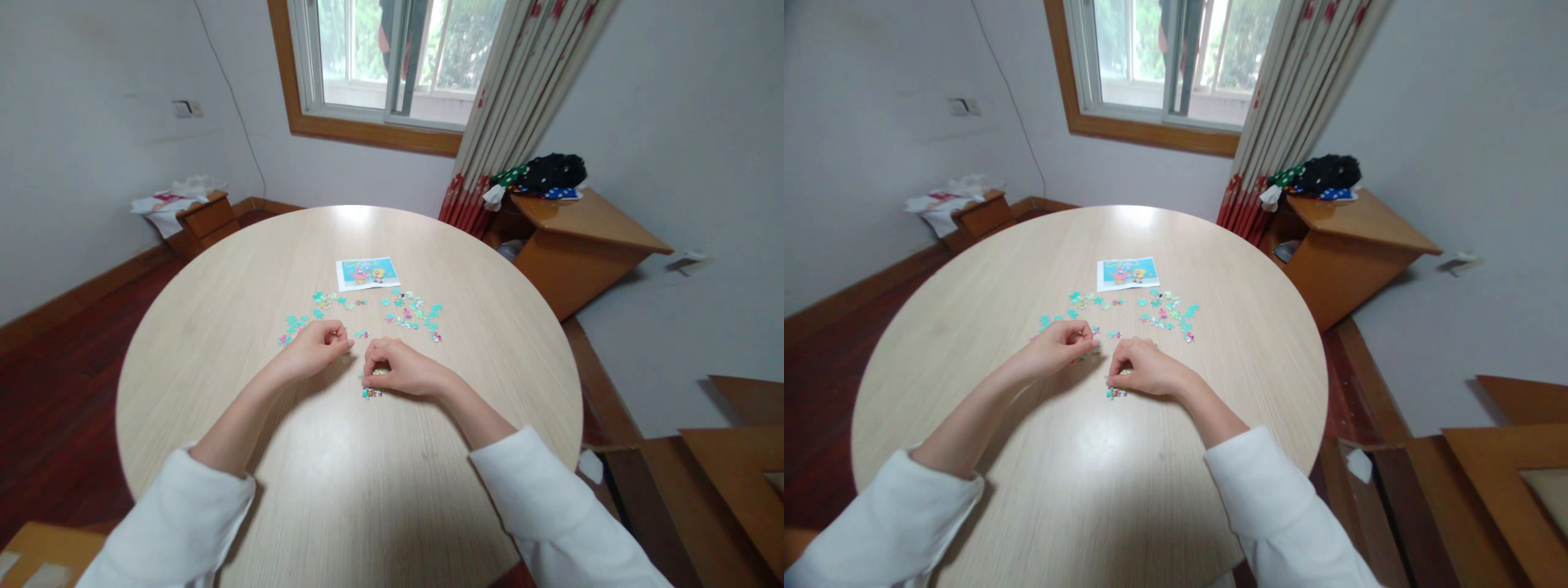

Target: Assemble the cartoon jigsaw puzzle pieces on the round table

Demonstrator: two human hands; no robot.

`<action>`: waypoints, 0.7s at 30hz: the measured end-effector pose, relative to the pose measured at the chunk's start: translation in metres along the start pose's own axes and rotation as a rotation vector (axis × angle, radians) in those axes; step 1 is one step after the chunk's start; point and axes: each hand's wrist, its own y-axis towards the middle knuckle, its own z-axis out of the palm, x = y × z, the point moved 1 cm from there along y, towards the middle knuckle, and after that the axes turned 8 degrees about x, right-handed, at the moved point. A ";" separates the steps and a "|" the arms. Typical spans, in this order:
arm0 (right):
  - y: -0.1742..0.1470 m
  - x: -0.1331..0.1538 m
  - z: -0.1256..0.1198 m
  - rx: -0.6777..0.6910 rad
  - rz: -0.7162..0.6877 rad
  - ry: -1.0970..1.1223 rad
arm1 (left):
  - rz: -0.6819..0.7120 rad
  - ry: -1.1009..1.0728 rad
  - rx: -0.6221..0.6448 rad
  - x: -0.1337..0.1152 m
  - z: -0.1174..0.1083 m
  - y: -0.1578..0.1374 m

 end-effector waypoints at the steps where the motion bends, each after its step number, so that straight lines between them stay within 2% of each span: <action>1: 0.000 0.000 0.000 0.002 0.001 -0.002 | 0.001 0.002 0.001 0.000 0.000 0.000; 21: -0.006 0.018 -0.004 0.042 0.053 -0.161 | 0.008 0.026 0.005 0.001 0.001 0.001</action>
